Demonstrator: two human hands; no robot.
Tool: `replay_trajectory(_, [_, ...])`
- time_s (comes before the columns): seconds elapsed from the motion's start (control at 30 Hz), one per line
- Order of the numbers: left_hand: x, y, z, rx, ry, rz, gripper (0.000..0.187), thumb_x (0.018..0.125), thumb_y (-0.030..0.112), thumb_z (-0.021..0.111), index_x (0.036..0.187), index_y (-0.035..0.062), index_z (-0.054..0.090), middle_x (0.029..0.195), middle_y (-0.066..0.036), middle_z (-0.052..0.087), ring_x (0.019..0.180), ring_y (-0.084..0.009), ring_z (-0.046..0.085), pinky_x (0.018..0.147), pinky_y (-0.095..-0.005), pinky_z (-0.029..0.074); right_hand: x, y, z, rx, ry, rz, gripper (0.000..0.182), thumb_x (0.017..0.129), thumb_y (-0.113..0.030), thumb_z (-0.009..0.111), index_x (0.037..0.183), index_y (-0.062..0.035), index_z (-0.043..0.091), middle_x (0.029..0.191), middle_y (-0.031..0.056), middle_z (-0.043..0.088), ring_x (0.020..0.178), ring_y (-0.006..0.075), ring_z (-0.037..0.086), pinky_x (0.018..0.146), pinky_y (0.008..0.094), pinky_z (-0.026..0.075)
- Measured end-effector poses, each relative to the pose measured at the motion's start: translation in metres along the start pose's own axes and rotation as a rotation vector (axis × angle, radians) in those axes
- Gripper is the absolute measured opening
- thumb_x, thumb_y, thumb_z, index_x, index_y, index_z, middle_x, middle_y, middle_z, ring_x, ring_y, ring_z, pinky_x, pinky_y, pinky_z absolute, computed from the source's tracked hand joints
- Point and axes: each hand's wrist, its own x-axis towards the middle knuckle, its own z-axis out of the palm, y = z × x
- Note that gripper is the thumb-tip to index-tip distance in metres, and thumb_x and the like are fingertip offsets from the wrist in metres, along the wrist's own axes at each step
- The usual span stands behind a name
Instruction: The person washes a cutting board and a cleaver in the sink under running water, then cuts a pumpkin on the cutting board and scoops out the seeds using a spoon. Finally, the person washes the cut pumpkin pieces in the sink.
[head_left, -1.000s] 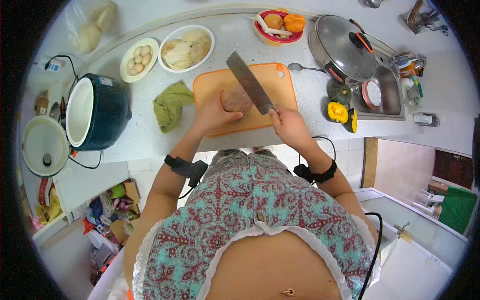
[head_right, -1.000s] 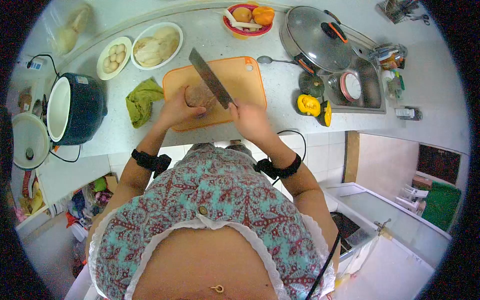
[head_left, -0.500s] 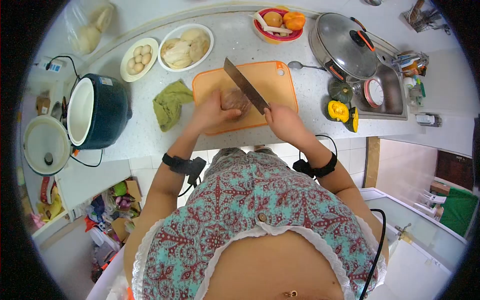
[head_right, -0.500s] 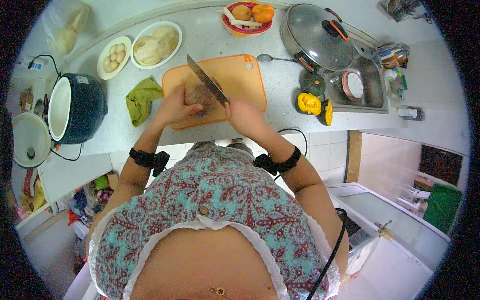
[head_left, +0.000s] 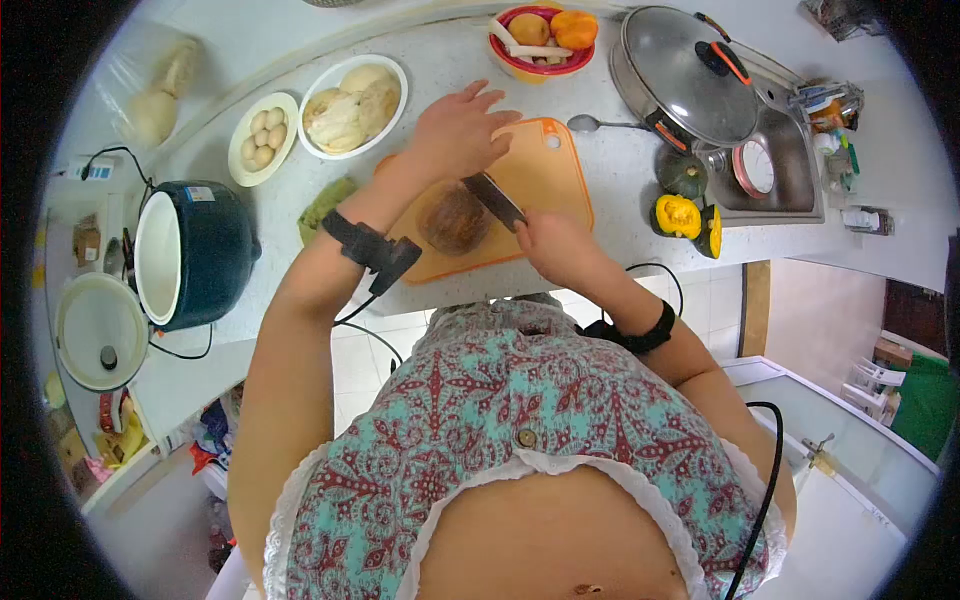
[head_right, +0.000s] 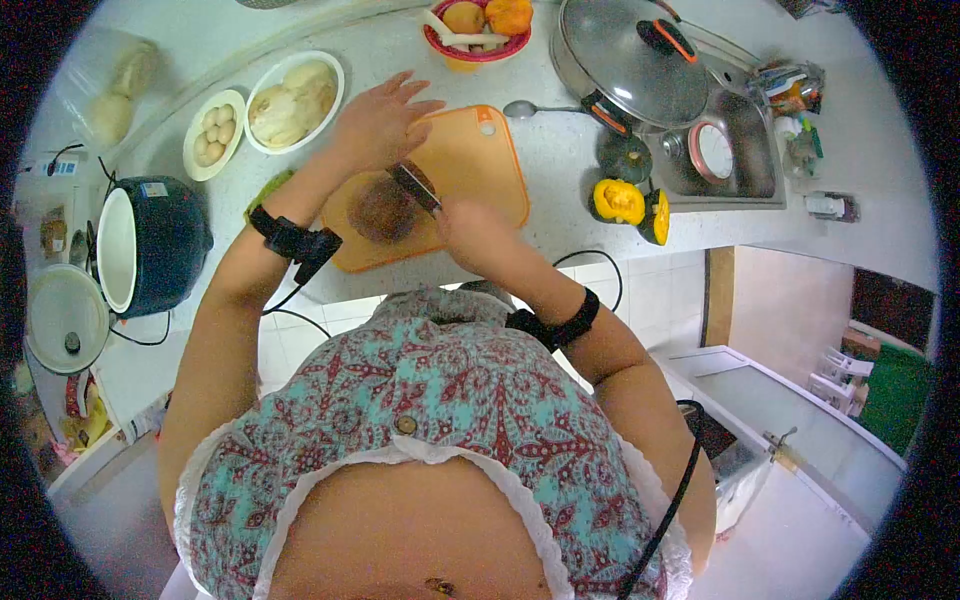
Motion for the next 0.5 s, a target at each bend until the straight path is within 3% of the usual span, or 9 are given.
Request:
replay_trajectory(0.13, [-0.005,-0.001,-0.006,0.003,-0.042,-0.058,0.037,0.087,0.032,0.043,0.115,0.0228,0.065,0.133,-0.008,0.051,0.126,-0.0269,0.044,0.098,-0.0419,0.043,0.007,-0.011,-0.003,0.003,-0.031,0.023,0.027,0.092,-0.023,0.045,0.088,0.0024,0.055,0.078,0.0253,0.060,0.075,0.0435,0.059,0.070,0.0513,0.045])
replay_trajectory(0.5, [0.003,-0.013,0.002,-0.094,-0.169,-0.107,0.040,0.086,0.032,0.039,0.116,0.0222,0.064,0.132,-0.008,0.052,0.125,-0.0267,0.046,0.098,-0.0407,0.043,0.023,-0.009,-0.010,-0.036,-0.046,0.026,0.028,0.090,-0.023,0.049,0.083,0.0026,0.059,0.075,0.0241,0.060,0.071,0.0422,0.059,0.067,0.0507,0.046])
